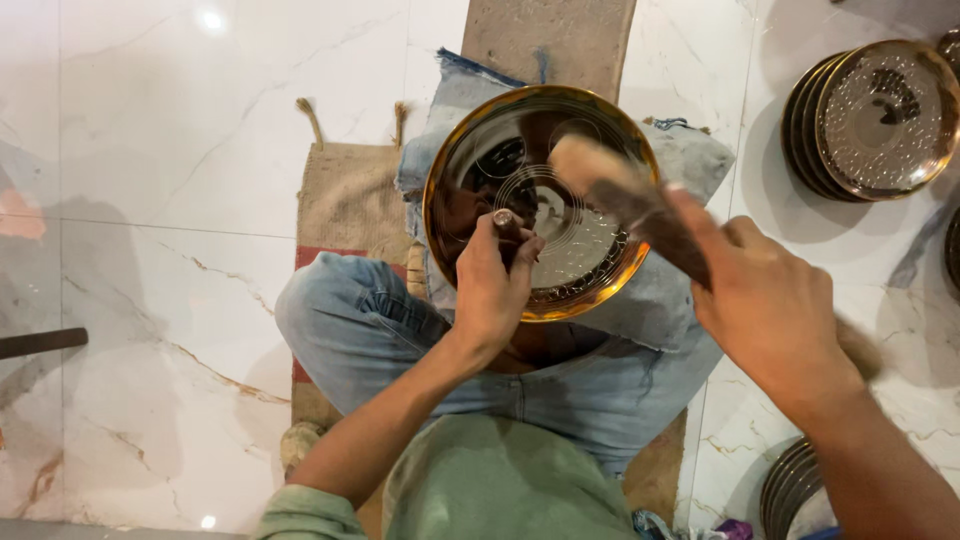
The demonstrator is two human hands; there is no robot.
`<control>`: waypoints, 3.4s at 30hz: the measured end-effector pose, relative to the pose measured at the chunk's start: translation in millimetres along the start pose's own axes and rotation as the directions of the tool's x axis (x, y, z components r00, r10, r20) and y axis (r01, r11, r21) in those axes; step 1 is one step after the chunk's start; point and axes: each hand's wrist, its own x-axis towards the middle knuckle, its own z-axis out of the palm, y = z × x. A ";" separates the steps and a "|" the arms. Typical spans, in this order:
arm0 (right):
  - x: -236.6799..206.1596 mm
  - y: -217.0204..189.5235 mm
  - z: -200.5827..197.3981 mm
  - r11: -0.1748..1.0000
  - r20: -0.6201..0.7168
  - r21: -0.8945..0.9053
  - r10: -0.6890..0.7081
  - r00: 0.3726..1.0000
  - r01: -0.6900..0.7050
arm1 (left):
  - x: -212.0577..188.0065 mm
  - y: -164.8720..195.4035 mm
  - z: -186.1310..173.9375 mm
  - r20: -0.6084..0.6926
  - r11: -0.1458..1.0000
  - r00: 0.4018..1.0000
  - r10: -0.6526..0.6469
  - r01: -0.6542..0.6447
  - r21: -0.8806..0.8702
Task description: The person sits cross-legged on the floor with a brass plate resting on their lap. They hold a punch against the plate's surface with one hand and strike it with a wooden mallet held in the other hand, working repeatedly around the plate's embossed pattern.
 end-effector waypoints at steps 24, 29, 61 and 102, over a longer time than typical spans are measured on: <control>6.1 2.5 -28.0 0.990 -0.031 -0.107 -0.091 0.995 0.088 | 30.9 -11.5 -3.1 0.359 0.930 0.873 0.331 -0.366 0.034; -46.3 31.3 51.7 0.975 -0.010 0.138 0.180 0.984 -0.177 | 58.2 -8.3 -3.5 0.648 0.872 0.646 0.404 -0.487 -0.058; -29.3 23.8 57.3 0.904 -0.172 0.416 0.182 0.968 -0.096 | 67.1 -6.3 -9.4 0.674 0.915 0.653 0.346 -0.395 -0.087; -48.8 17.3 53.9 0.944 -0.300 0.325 0.155 0.941 -0.052 | 74.2 -4.6 -3.9 0.660 0.854 0.588 0.469 -0.492 -0.168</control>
